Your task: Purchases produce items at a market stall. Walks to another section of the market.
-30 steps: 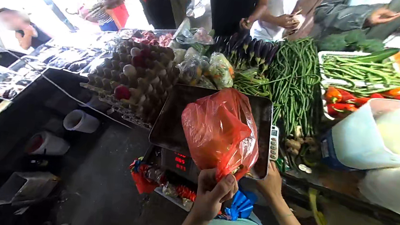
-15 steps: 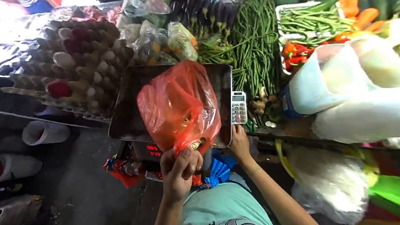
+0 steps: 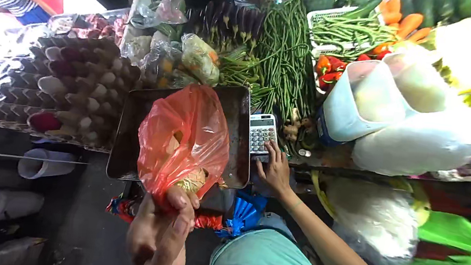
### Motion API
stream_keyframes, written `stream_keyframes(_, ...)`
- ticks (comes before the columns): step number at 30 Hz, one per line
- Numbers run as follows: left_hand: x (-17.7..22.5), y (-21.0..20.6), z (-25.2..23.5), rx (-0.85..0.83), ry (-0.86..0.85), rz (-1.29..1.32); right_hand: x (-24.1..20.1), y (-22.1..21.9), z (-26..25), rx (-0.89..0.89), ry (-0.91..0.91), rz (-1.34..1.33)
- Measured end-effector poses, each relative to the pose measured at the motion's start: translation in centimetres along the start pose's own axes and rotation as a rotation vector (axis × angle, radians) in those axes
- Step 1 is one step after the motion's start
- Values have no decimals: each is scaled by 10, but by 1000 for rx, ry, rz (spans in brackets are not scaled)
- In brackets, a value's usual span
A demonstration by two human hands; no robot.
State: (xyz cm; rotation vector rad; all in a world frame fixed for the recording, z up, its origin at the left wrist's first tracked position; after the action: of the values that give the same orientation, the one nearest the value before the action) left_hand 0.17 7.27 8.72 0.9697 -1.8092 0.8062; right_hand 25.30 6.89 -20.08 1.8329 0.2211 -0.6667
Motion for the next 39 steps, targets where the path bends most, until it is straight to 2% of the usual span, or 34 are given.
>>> stream_keyframes(4,20,1,-7,-22,-25,-136,0,2,1,48,104,-9)
stream_keyframes(8,21,1,-3,18,-35,-171,13,-15,2,-25,89,-17)
stream_keyframes(13,16,-2,7,37,-37,-182,10,-10,7,31,114,-18)
stream_keyframes(17,8,3,14,133,-34,-247,14,-24,6,-102,54,54)
stream_keyframes(18,7,5,16,158,-37,-289,12,-20,6,-85,52,53)
stream_keyframes(22,7,20,30,305,-82,-599,5,7,3,-22,8,38)
stream_keyframes(25,8,27,40,379,-70,-786,14,3,5,-152,-79,24)
stream_keyframes(27,4,34,50,371,-45,-747,18,-4,13,-255,-142,2)
stream_keyframes(29,-1,43,61,331,-26,-656,18,-2,16,-235,-144,-5)
stream_keyframes(32,-2,53,72,285,1,-604,11,54,4,-51,-104,-67)
stream_keyframes(36,6,65,80,277,-41,-603,5,186,-29,240,-120,-54)
stream_keyframes(38,13,66,79,265,-150,-620,12,239,-47,236,-143,85)
stream_keyframes(39,17,64,80,275,-222,-671,14,255,-54,165,-153,177)
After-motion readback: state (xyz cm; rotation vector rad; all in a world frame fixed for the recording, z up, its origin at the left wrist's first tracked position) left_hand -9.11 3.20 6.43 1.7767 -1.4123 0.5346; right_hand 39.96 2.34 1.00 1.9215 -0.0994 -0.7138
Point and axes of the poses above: each hand's wrist, its own z-axis away from the middle knuckle, its own y-axis out of the back of the hand, x = y × z, the point moved 7 cm from there along -z, towards the middle knuckle, and after that the axes turned 9 degrees about -x, right-handed, at the moved point
